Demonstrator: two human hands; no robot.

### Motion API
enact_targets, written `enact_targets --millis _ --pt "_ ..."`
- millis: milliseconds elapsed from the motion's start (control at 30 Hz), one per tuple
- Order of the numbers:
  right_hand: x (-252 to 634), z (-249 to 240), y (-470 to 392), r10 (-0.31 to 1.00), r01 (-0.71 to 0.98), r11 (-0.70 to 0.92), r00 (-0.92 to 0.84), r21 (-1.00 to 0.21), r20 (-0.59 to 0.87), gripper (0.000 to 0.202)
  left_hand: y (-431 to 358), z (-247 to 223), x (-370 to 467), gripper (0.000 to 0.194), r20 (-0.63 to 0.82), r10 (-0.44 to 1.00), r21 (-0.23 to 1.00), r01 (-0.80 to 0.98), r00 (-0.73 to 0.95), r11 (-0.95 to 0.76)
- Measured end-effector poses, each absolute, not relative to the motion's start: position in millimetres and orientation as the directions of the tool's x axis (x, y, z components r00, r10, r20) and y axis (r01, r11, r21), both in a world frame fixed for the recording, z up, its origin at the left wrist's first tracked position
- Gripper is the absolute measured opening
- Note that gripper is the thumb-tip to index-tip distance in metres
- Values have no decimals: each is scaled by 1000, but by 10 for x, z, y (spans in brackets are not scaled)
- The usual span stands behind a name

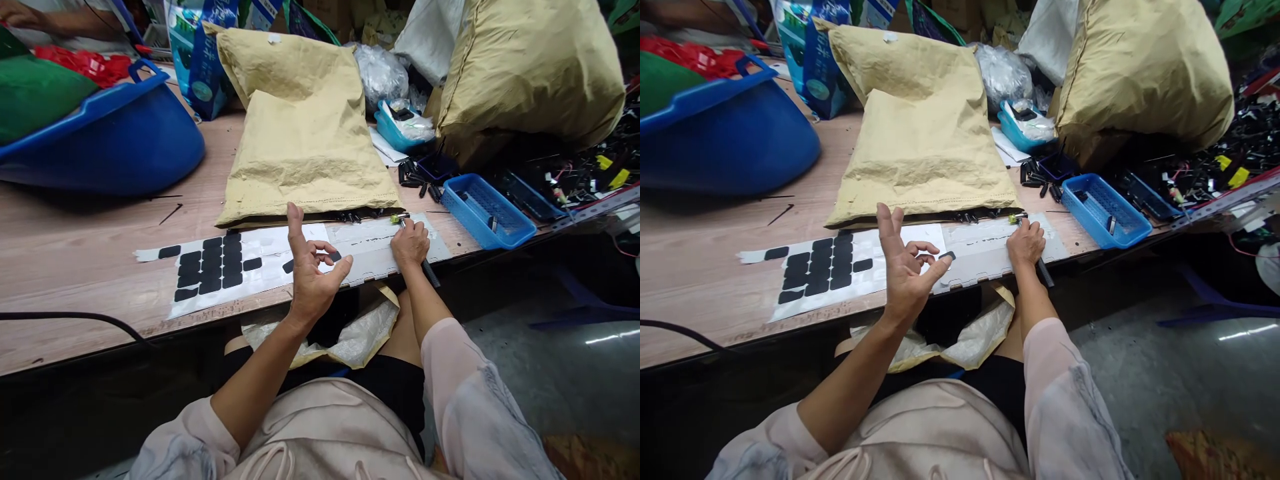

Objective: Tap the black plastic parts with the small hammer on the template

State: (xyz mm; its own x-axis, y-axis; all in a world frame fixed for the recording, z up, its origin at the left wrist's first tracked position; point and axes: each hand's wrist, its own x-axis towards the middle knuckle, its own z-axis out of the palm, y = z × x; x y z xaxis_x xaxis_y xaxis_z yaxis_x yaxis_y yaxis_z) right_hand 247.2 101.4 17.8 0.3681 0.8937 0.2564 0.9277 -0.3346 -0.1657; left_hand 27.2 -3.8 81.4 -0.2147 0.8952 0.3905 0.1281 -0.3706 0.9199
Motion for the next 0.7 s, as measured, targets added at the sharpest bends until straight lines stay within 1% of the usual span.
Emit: enact_targets --millis 200,300,433,500,600,700 --pt "2472 162 1017 890 930 -329 364 -166 275 36 -163 824 394 115 420 896 903 170 -146 -395" --pt "2473 159 1018 890 930 -325 362 -170 278 36 -220 835 431 117 447 892 886 175 -73 -429" --pt "2473 162 1017 889 929 -328 366 -173 275 37 -285 863 447 118 442 897 884 163 12 -438" --pt "2472 168 1014 890 929 -328 365 -172 272 36 -337 894 454 117 458 883 875 127 98 -468" --pt "2467 179 1008 890 929 -327 365 -173 275 37 -425 935 497 116 505 818 845 40 276 -534" --pt "2464 183 1005 888 928 -329 366 -173 278 37 -469 931 550 115 500 793 843 11 348 -537"
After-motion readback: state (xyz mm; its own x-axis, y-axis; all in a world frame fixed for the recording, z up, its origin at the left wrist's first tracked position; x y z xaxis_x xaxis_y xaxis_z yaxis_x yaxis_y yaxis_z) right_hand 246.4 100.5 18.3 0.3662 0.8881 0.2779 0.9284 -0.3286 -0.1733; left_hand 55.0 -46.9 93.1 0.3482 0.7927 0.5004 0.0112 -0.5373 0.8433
